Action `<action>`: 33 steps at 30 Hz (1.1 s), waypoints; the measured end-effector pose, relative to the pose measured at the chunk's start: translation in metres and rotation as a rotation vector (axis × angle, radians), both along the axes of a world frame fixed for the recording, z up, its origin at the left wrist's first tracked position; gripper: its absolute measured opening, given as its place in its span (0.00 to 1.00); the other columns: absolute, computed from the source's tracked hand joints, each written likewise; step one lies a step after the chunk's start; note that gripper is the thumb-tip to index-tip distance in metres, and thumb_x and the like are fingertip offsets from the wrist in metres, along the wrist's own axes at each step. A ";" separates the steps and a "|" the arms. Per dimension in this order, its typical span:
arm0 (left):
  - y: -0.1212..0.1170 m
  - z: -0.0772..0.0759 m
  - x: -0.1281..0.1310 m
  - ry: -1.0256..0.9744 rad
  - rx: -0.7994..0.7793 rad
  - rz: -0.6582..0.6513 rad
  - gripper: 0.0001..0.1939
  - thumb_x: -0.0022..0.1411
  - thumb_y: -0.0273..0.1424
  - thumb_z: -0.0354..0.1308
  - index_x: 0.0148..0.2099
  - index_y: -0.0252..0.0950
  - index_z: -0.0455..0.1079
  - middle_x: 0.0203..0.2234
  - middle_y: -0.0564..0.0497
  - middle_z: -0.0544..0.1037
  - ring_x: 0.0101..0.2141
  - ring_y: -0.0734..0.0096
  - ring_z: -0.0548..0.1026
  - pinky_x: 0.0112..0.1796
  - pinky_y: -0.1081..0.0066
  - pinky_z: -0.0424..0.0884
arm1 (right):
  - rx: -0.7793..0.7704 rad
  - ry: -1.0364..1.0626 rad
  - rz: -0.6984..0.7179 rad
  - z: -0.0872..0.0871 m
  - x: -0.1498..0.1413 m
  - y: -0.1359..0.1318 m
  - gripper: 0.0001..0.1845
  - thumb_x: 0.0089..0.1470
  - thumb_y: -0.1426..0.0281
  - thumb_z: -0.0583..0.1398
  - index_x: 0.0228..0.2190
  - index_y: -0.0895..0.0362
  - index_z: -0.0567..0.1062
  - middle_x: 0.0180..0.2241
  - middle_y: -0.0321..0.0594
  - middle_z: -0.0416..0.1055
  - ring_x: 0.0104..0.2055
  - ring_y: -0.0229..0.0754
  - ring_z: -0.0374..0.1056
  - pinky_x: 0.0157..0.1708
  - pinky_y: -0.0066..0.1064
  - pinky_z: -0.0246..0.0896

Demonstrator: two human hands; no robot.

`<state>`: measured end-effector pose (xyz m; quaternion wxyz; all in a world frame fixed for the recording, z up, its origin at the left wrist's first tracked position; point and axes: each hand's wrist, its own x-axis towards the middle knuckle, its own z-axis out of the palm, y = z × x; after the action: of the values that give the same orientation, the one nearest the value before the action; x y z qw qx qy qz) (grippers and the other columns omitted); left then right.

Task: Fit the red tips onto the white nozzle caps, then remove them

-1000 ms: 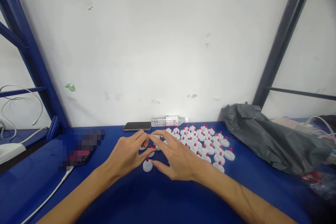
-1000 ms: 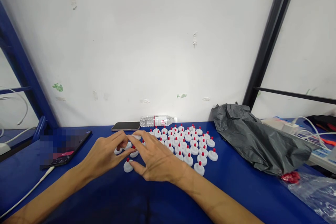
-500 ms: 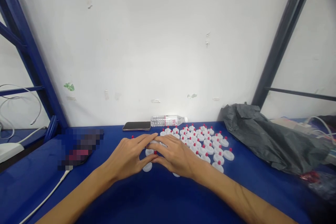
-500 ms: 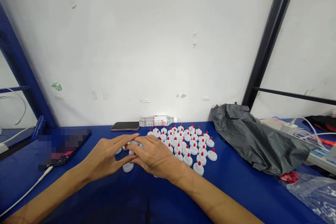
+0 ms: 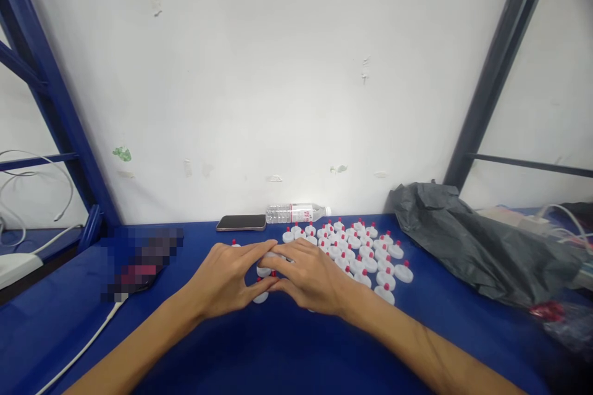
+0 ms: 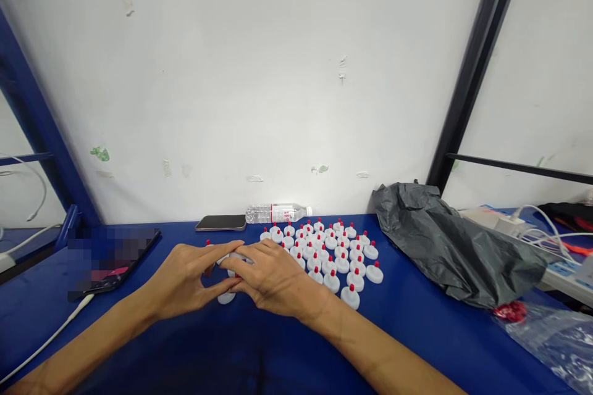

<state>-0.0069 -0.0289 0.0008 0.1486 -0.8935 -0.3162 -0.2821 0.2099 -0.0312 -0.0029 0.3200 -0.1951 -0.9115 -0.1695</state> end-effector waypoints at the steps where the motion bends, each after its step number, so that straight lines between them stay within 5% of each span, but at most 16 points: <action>1: 0.000 0.000 0.000 0.006 0.000 -0.005 0.28 0.62 0.42 0.60 0.61 0.37 0.63 0.36 0.49 0.84 0.23 0.70 0.78 0.25 0.71 0.70 | -0.006 -0.002 0.002 0.000 0.000 0.000 0.17 0.56 0.70 0.64 0.47 0.56 0.69 0.42 0.40 0.74 0.41 0.44 0.71 0.40 0.35 0.63; 8: -0.001 0.000 0.001 0.032 -0.003 0.007 0.27 0.62 0.42 0.59 0.60 0.36 0.65 0.28 0.51 0.83 0.20 0.68 0.77 0.25 0.69 0.70 | -0.037 -0.023 0.005 0.001 0.000 -0.002 0.16 0.56 0.71 0.64 0.46 0.56 0.69 0.40 0.37 0.74 0.38 0.42 0.70 0.39 0.34 0.62; 19: -0.003 0.000 0.000 0.055 -0.017 0.010 0.28 0.63 0.40 0.57 0.62 0.38 0.60 0.42 0.47 0.83 0.36 0.61 0.83 0.31 0.67 0.75 | 0.014 -0.021 -0.012 -0.001 0.000 0.001 0.13 0.58 0.66 0.63 0.44 0.56 0.70 0.40 0.38 0.74 0.38 0.43 0.70 0.38 0.35 0.62; 33: -0.002 0.000 0.000 0.050 0.012 0.013 0.28 0.64 0.40 0.56 0.63 0.38 0.58 0.46 0.45 0.82 0.40 0.60 0.82 0.32 0.66 0.76 | 0.045 0.007 -0.020 -0.002 0.000 0.001 0.12 0.59 0.64 0.62 0.43 0.55 0.71 0.41 0.40 0.75 0.38 0.43 0.71 0.39 0.35 0.63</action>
<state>-0.0071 -0.0308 0.0010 0.1634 -0.8973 -0.3165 -0.2606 0.2097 -0.0303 -0.0044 0.3257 -0.1977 -0.9043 -0.1924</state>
